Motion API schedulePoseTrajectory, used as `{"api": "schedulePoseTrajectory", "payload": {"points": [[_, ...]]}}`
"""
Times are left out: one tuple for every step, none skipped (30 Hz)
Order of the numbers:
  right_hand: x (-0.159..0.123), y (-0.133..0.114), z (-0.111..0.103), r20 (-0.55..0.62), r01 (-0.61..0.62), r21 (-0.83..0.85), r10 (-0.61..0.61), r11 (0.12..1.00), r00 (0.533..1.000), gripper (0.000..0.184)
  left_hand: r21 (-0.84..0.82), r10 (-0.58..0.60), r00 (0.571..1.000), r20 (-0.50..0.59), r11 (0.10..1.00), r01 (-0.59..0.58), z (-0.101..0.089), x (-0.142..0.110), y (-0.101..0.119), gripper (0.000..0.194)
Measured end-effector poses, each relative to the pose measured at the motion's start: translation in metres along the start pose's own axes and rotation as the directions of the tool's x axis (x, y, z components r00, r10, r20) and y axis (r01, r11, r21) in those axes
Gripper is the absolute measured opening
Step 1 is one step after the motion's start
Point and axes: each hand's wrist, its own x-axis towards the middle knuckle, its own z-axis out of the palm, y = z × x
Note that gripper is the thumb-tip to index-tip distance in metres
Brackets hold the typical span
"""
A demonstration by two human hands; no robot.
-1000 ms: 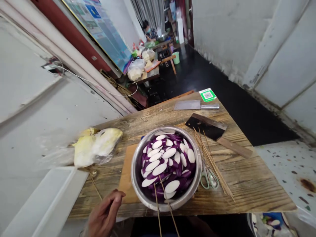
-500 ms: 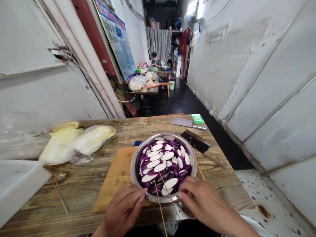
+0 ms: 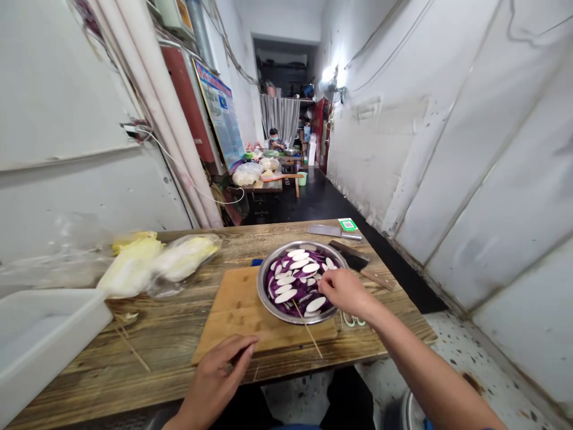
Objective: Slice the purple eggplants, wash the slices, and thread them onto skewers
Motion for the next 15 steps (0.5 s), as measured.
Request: {"api": "schedulePoseTrajectory", "payload": {"points": [[-0.003, -0.001, 0.001, -0.014, -0.002, 0.012, 0.002, 1.0, 1.0, 0.028, -0.002, -0.018, 1.0, 0.022, 1.0, 0.018, 0.001, 0.0, 0.001, 0.018], [-0.007, -0.004, 0.004, -0.022, -0.004, 0.009, 0.005, 1.0, 1.0, 0.028, -0.008, -0.03, 0.998, 0.047, 1.0, 0.03, 0.002, -0.001, 0.002, 0.018], [-0.009, -0.008, 0.009, -0.026, -0.009, -0.012, 0.009, 1.0, 1.0, 0.028, -0.016, -0.034, 0.997, 0.072, 0.999, 0.036, 0.004, -0.001, 0.003, 0.018], [-0.011, -0.013, 0.016, -0.028, -0.016, -0.049, 0.014, 0.999, 1.0, 0.028, -0.027, -0.033, 0.995, 0.099, 0.999, 0.036, 0.005, -0.001, 0.004, 0.018], [-0.012, -0.019, 0.023, -0.029, -0.023, -0.101, 0.02, 0.995, 0.999, 0.029, -0.04, -0.031, 0.992, 0.124, 0.999, 0.036, 0.008, -0.002, 0.005, 0.019], [-0.012, -0.026, 0.031, -0.03, -0.03, -0.161, 0.025, 0.987, 0.999, 0.029, -0.051, -0.031, 0.989, 0.145, 0.998, 0.039, 0.01, -0.004, 0.007, 0.02], [-0.013, -0.032, 0.037, -0.028, -0.032, -0.219, 0.027, 0.975, 0.999, 0.03, -0.058, -0.037, 0.987, 0.159, 0.997, 0.047, 0.011, -0.006, 0.008, 0.02], [-0.013, -0.037, 0.043, -0.023, -0.031, -0.268, 0.026, 0.963, 0.999, 0.031, -0.06, -0.049, 0.984, 0.169, 0.996, 0.06, 0.013, -0.009, 0.008, 0.021], [-0.013, -0.042, 0.048, -0.012, -0.027, -0.301, 0.024, 0.953, 1.0, 0.032, -0.055, -0.067, 0.983, 0.174, 0.995, 0.078, 0.014, -0.013, 0.009, 0.022], [-0.014, -0.045, 0.051, 0.007, -0.022, -0.317, 0.025, 0.948, 1.0, 0.033, -0.046, -0.089, 0.981, 0.173, 0.994, 0.098, 0.014, -0.017, 0.008, 0.022], [-0.014, -0.045, 0.053, 0.028, -0.017, -0.319, 0.028, 0.947, 0.999, 0.035, -0.029, -0.115, 0.979, 0.166, 0.992, 0.121, 0.013, -0.021, 0.007, 0.022], [-0.013, -0.043, 0.055, 0.061, -0.013, -0.308, 0.034, 0.951, 0.998, 0.036, -0.007, -0.144, 0.979, 0.147, 0.989, 0.147, 0.011, -0.023, 0.003, 0.022], [-0.01, -0.038, 0.056, 0.1, -0.015, -0.299, 0.047, 0.954, 0.994, 0.037, 0.021, -0.177, 0.977, 0.118, 0.984, 0.175, 0.006, -0.025, -0.003, 0.022], [-0.005, -0.031, 0.058, 0.135, -0.003, -0.286, 0.043, 0.958, 0.99, 0.037, 0.059, -0.218, 0.974, 0.064, 0.975, 0.214, -0.001, -0.027, -0.011, 0.023], [0.002, -0.023, 0.061, 0.176, 0.016, -0.279, 0.035, 0.96, 0.984, 0.036, 0.098, -0.262, 0.965, -0.004, 0.96, 0.261, -0.012, -0.029, -0.021, 0.023]]}}
